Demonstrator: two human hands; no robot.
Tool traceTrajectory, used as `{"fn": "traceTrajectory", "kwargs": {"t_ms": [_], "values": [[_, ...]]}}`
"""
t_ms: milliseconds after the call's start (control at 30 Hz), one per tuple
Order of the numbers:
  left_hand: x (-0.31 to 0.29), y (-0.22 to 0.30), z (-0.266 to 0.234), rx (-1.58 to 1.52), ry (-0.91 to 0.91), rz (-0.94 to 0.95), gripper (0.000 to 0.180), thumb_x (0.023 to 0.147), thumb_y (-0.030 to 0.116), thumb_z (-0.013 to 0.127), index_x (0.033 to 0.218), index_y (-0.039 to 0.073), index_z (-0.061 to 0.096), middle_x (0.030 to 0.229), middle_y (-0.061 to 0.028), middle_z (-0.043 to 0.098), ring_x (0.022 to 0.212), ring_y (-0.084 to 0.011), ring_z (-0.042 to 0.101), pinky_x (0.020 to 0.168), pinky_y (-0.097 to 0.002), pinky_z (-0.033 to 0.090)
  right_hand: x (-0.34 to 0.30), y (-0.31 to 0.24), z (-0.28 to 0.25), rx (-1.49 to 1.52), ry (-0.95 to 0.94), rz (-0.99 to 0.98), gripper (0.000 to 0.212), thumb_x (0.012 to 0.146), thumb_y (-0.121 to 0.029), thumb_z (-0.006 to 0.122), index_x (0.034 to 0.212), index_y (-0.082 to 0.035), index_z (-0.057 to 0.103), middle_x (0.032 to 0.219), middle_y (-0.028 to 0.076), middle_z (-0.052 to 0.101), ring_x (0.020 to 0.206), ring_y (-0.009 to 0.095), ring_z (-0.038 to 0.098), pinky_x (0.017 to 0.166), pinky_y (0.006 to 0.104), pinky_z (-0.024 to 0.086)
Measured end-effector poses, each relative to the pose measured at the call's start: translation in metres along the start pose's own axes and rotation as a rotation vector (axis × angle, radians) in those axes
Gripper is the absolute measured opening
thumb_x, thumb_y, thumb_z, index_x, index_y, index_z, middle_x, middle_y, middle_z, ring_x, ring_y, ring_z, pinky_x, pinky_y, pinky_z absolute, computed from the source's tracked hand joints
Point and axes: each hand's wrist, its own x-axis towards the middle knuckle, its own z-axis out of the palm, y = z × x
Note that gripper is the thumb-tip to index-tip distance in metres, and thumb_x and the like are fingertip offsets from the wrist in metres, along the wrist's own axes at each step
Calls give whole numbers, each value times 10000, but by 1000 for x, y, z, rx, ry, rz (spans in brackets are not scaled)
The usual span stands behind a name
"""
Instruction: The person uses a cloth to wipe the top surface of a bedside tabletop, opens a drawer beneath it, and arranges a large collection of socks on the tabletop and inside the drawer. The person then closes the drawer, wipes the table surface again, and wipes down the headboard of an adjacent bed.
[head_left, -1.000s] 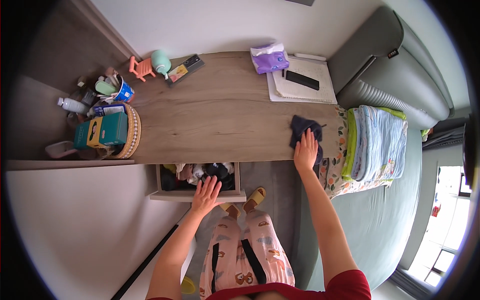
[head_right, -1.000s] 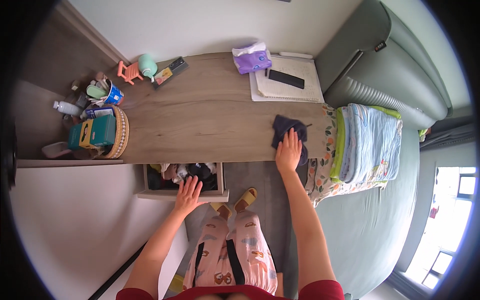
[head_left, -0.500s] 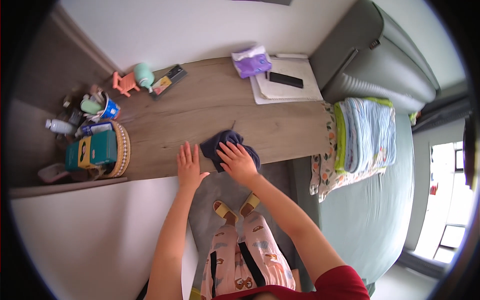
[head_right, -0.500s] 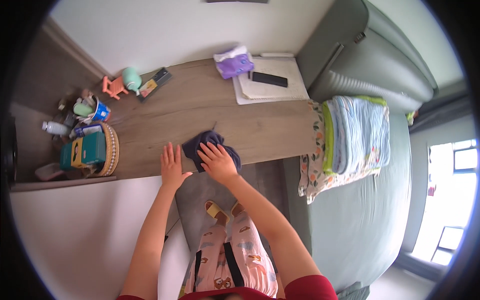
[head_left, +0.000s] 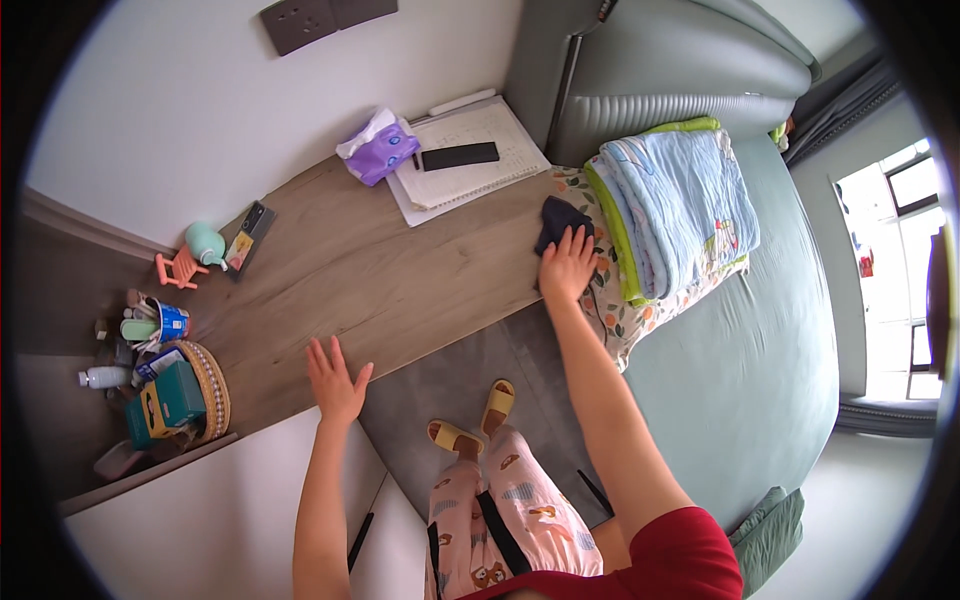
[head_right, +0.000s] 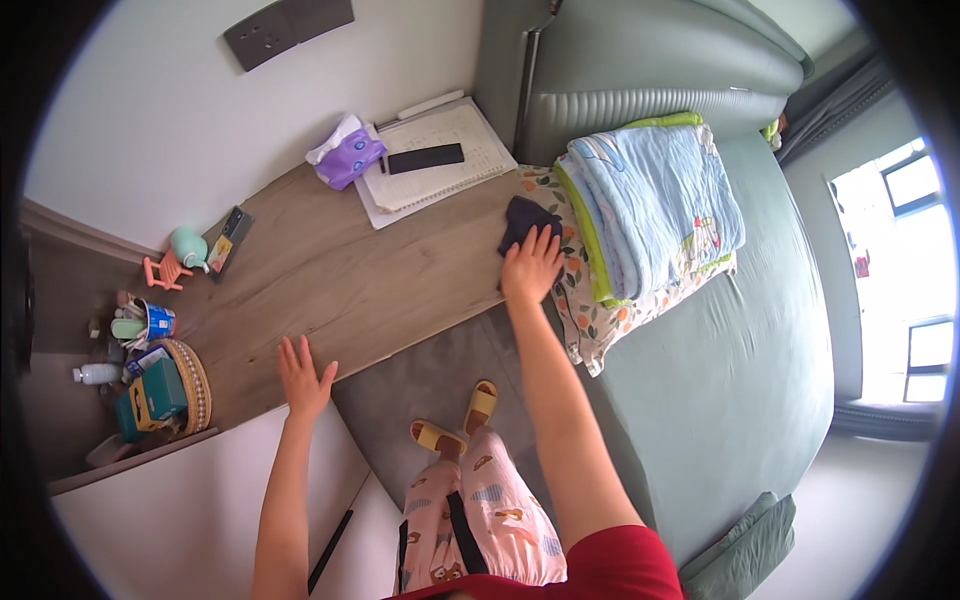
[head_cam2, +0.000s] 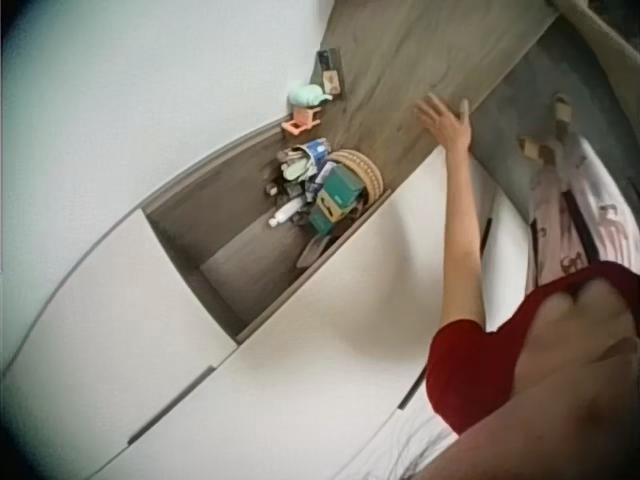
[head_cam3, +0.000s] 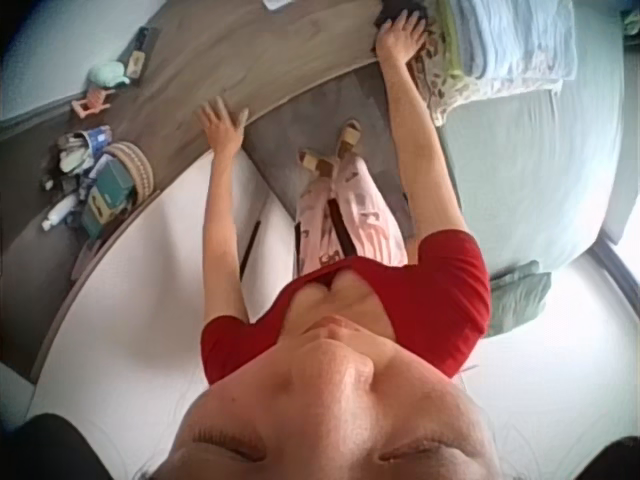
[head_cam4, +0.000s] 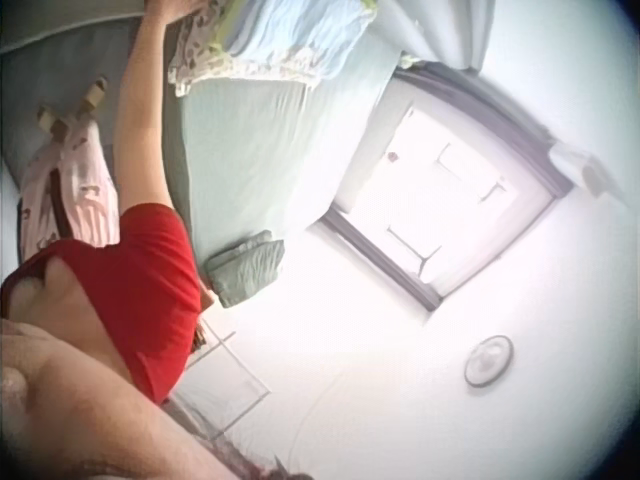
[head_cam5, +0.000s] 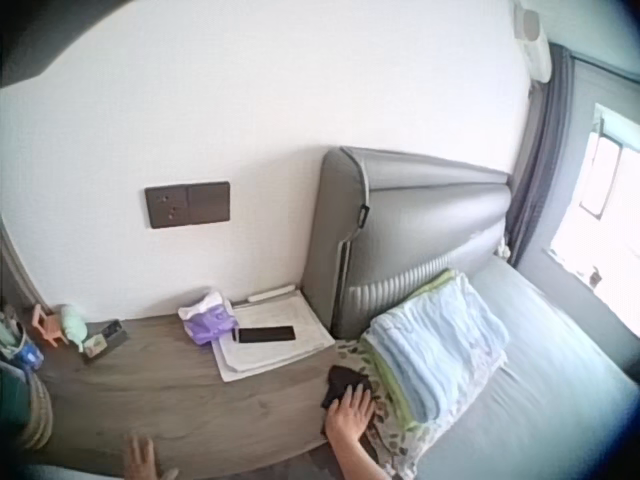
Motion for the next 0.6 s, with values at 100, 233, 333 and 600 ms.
{"fn": "traceTrajectory", "kwargs": {"t_ms": [100,233,333,600], "values": [[31,45,5,-130,32,124,730,828,453,558,1349,8,308,1402,-254,259,1292,-417,247,1038,-515,223,-26,-30,0,42,11,-2,494,864,-289,470,1277,-20,439,1383,179,354,1286,358,297,1049,469,233],[90,107,15,-191,143,289,654,848,422,538,1323,11,356,1399,-216,294,1280,-390,286,1028,-497,255,-79,-44,-21,240,-38,34,513,870,-261,488,1304,-3,398,1413,184,300,1311,365,254,1058,476,218],[109,126,26,-170,183,296,636,849,393,540,1326,15,354,1405,-207,290,1282,-381,287,1028,-491,259,-74,-39,-21,276,-71,94,505,896,-260,458,1316,8,373,1422,205,267,1317,389,222,1064,478,195],[116,138,24,-161,162,302,594,856,321,529,1330,11,348,1409,-211,277,1278,-384,287,1040,-474,251,29,37,3,350,-47,183,377,875,-215,485,1195,-16,497,1156,168,548,995,332,531,833,416,432]]}}
